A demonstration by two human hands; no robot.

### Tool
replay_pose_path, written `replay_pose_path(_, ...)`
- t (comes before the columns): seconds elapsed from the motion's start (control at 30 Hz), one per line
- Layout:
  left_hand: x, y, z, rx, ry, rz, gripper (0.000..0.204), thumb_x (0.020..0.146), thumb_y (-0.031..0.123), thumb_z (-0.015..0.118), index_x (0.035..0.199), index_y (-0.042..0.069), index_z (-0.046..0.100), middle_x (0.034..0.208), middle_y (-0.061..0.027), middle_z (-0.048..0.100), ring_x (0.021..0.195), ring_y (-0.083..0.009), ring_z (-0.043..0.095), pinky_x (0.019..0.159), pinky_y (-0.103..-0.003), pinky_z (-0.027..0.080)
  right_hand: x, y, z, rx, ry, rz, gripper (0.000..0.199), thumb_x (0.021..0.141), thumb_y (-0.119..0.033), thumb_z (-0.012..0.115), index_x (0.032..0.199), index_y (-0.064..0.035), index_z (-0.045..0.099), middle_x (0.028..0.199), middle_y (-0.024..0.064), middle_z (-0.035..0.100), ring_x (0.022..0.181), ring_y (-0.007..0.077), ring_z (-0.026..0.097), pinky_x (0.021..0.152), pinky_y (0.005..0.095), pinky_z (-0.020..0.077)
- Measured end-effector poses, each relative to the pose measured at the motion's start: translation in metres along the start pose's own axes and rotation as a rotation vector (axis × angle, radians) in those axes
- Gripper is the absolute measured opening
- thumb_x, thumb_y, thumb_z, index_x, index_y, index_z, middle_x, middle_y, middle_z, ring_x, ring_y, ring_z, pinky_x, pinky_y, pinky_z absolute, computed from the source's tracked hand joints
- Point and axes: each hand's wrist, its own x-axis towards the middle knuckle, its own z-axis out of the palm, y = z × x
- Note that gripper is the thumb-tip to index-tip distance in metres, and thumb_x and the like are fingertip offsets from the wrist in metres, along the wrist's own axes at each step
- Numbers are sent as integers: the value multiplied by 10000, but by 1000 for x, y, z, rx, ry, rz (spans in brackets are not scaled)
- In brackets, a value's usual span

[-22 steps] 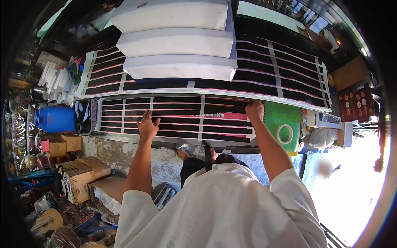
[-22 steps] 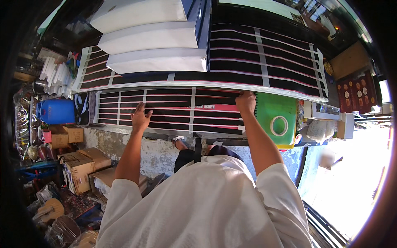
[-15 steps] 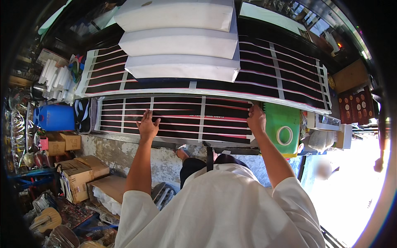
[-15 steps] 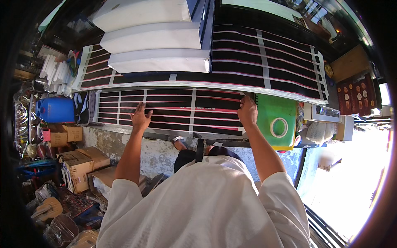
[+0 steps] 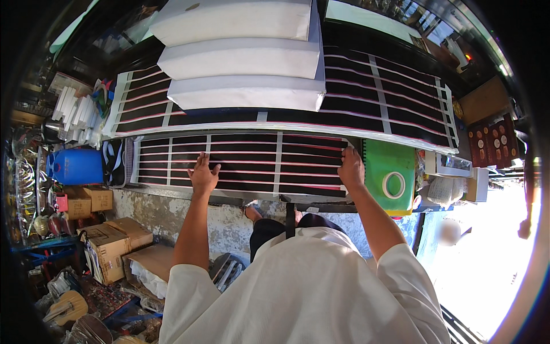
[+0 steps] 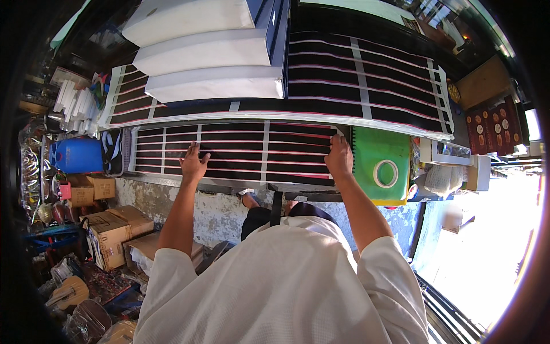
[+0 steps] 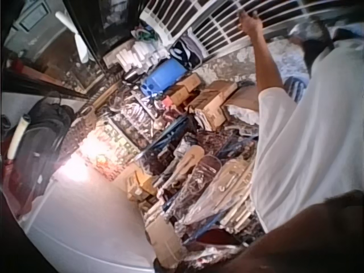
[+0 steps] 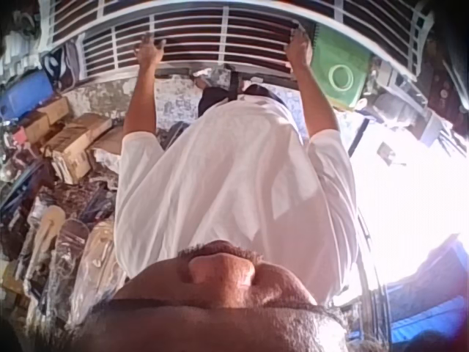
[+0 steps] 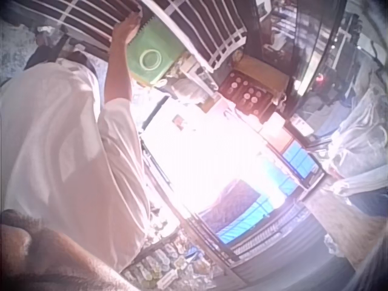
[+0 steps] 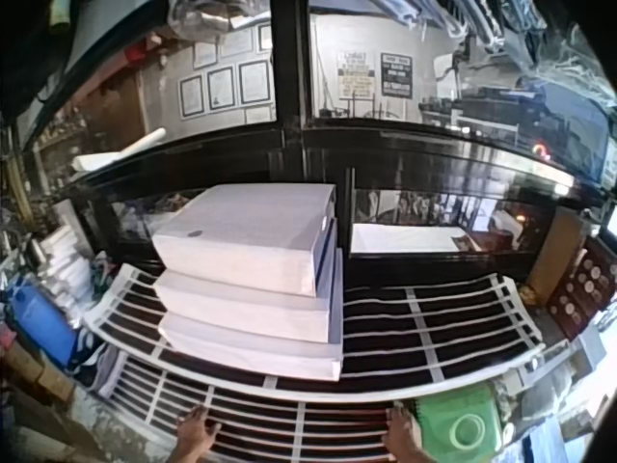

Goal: The person assembles a metal grille by hand, aligning and pressing white strips into the frame. They repeatedly adjust the strips to fit the slots and smooth them into place.

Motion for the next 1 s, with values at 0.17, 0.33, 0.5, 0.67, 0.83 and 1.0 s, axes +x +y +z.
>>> replay_pose_path(0.17,-2,1,-1,-9,14,5,724,1112,488,662,1719,161,441,1837,-54,347,1682,-291,344,1340,-742,231,2,-1,0,-30,-39,41,391,824,86,734,1177,-55,642,1186,157,697,1151,403,704,946,524,600)
replay_pose_path(0.33,-3,2,-1,-23,17,-3,720,1109,481,672,1711,151,457,1826,-59,373,1677,-302,354,1332,-754,229,2,-2,2,-53,-49,40,396,822,79,746,1177,-58,636,1195,168,699,1147,413,707,945,524,601)
replay_pose_path(0.5,-3,2,0,-32,47,15,713,1105,468,680,1704,145,469,1820,-64,383,1669,-311,369,1323,-762,237,1,-2,5,-46,-49,61,409,820,72,756,1185,-60,630,1187,182,697,1131,428,707,951,526,599)
replay_pose_path(0.67,-4,1,3,-31,51,10,715,1106,470,676,1708,149,461,1819,-67,383,1666,-312,375,1320,-762,241,-1,-3,8,-48,-43,78,427,808,77,759,1191,-60,630,1188,183,695,1138,431,705,962,528,599)
replay_pose_path(0.83,-5,0,4,-18,37,6,719,1111,473,666,1716,156,441,1825,-68,369,1674,-310,360,1318,-764,242,-3,-3,10,-34,11,40,426,804,96,737,1185,-52,617,1165,189,688,1131,441,691,947,539,583)
replay_pose_path(1.0,-9,5,6,-8,103,34,701,1117,440,657,1703,118,446,1823,-96,367,1683,-323,342,1320,-766,239,-8,-2,13,-119,17,-2,449,819,89,753,1232,-31,625,1241,204,640,1195,428,662,998,519,595)
